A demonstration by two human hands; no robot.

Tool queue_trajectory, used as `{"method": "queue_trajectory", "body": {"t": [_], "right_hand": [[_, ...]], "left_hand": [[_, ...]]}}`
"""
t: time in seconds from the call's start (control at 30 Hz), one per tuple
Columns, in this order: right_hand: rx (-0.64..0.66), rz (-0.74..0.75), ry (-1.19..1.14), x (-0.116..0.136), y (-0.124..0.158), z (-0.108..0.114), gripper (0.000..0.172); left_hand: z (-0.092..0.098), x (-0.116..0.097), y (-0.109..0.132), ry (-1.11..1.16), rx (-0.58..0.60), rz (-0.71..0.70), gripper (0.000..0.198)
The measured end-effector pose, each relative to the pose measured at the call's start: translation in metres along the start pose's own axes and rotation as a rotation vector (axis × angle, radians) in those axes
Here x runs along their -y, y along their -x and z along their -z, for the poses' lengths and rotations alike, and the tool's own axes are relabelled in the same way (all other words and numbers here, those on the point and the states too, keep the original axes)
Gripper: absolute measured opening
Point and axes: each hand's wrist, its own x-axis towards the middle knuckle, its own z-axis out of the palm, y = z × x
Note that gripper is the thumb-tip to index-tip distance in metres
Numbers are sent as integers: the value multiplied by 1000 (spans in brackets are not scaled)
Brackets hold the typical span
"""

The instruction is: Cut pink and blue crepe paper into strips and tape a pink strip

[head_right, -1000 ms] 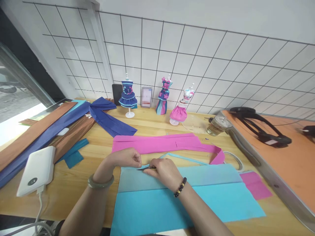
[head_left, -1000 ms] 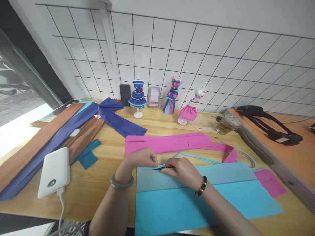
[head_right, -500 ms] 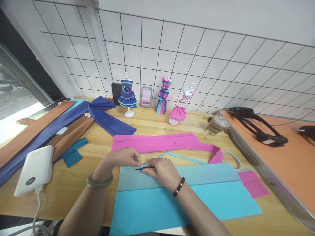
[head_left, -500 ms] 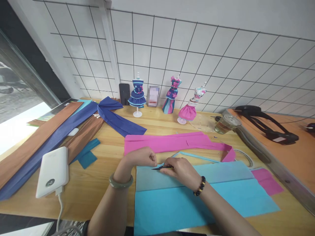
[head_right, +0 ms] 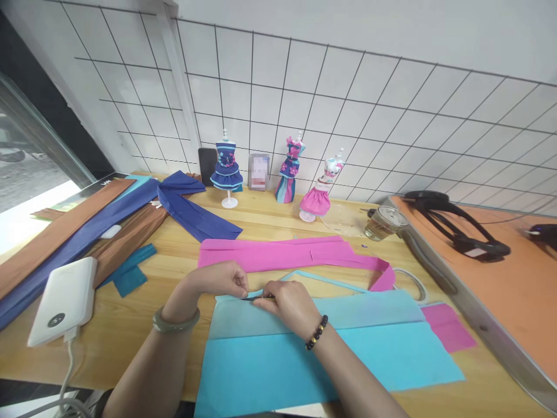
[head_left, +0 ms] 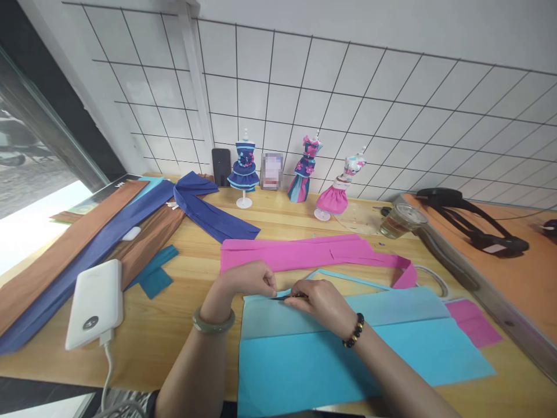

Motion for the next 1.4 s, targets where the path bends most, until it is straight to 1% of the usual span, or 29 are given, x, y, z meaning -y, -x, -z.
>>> {"method": "queue_trajectory", "body": {"t": [0.27,0.43,0.83,1.07,1.23,1.4], "right_hand": [[18,-10,18,3,-1,3,35],[27,-14,27,6,-4,3,34],[32,13,28,8,-5,3,34],[19,24,-6,5,-3,1,36],[39,15,29,8,-4,5,38],[44,21,54,12,-5,3,38]], "left_hand": [[2,11,-1,-7,25,2,22],[2,9,-2,-27,9,1,20],[4,5,3,-31,9,10,19],[3,11,1,-31,19,3,21],[3,14,-2,-33,24,-11,22],[2,13,-1,-38,31,-36,23]]}}
